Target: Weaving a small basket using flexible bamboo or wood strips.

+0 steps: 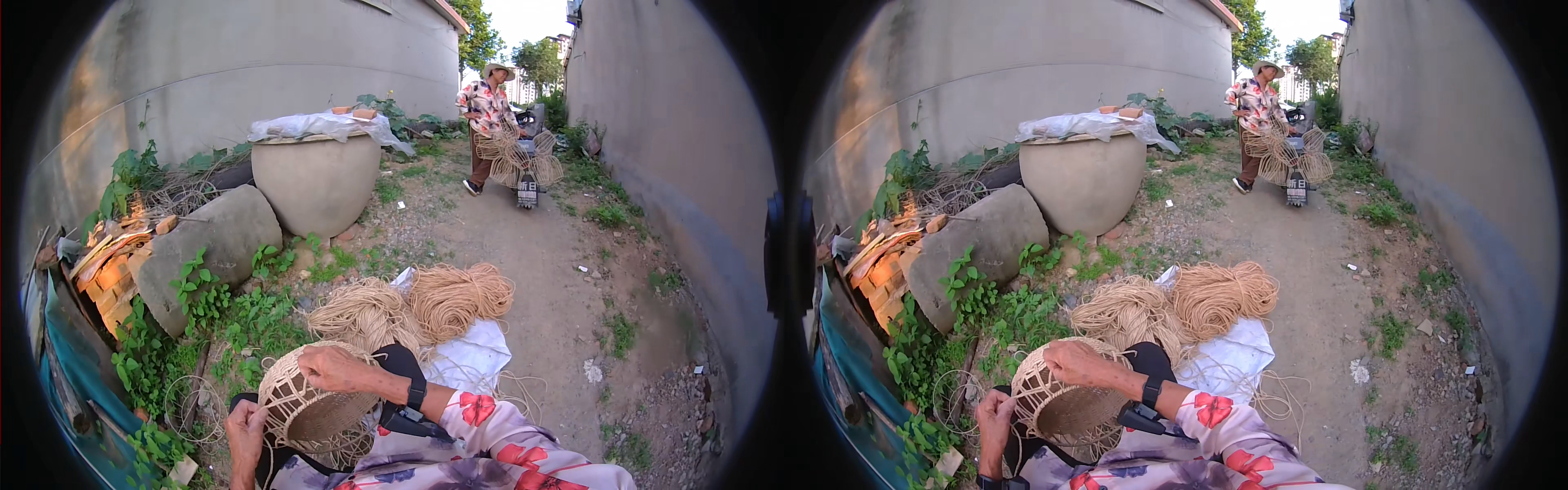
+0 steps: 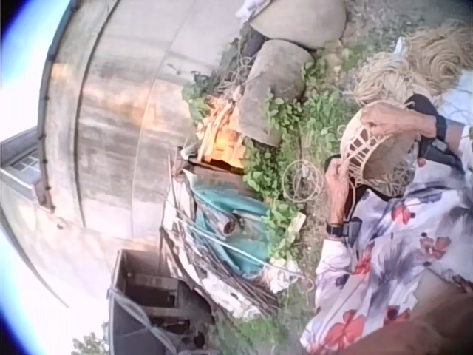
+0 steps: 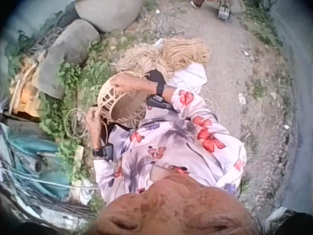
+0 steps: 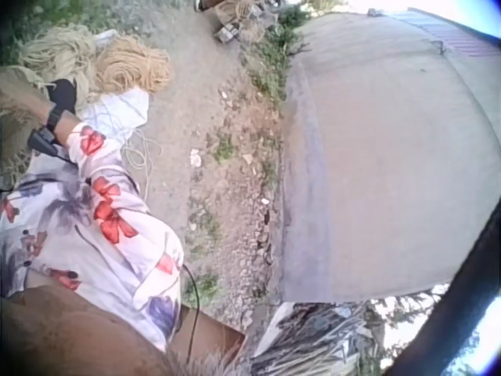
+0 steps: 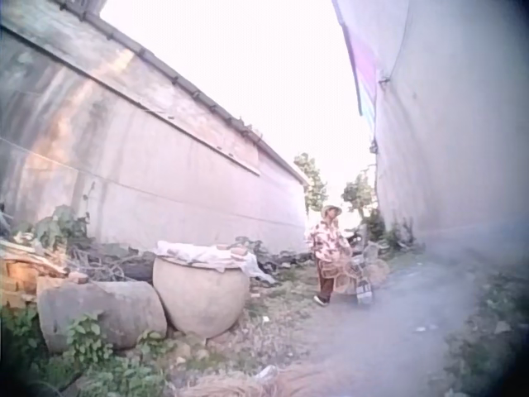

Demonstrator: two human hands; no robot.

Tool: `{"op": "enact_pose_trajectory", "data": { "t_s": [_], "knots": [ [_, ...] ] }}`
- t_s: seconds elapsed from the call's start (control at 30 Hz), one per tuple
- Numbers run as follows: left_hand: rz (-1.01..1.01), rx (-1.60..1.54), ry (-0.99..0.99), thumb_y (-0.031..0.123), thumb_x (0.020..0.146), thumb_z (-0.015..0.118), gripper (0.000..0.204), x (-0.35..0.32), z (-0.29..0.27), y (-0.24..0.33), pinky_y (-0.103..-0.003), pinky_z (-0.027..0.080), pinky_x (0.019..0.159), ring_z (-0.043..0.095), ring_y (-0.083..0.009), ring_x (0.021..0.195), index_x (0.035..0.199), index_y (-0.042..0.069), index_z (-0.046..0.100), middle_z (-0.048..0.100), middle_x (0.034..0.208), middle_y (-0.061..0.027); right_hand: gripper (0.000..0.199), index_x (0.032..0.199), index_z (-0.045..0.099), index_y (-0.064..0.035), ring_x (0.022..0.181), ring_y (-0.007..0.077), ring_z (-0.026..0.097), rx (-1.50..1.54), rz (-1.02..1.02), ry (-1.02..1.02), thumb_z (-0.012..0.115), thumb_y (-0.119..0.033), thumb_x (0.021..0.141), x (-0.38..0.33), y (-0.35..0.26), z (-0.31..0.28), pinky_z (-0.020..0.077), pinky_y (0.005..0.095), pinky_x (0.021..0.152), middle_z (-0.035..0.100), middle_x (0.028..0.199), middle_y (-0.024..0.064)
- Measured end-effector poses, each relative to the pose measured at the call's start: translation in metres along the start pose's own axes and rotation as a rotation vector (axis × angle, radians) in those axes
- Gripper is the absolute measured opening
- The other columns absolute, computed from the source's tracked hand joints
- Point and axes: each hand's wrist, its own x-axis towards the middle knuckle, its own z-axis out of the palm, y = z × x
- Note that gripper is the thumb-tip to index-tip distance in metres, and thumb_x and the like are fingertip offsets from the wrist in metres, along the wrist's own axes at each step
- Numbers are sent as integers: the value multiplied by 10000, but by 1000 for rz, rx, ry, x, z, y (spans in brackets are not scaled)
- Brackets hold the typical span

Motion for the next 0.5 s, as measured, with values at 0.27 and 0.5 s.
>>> {"op": "enact_pose_trajectory", "data": {
  "t_s": [0.27,0.5],
  "knots": [
    [-159,-375,331,133,844,706,206,-57,-132,-198,-216,311,529,381,-48,555,763,104,519,442,635,61,145,889,545,-31,766,348,574,44,-42,92,579,-65,752,5,-11,11,460,434,683,545,834,130],
    [-387,630,748,173,837,637,207,-168,-265,-298,-392,434,619,541,-246,636,757,-4,567,579,696,-118,85,907,615,-2,663,176,582,157,139,328,619,-78,870,-1,-8,-13,463,323,606,601,772,81]
  ]
}}
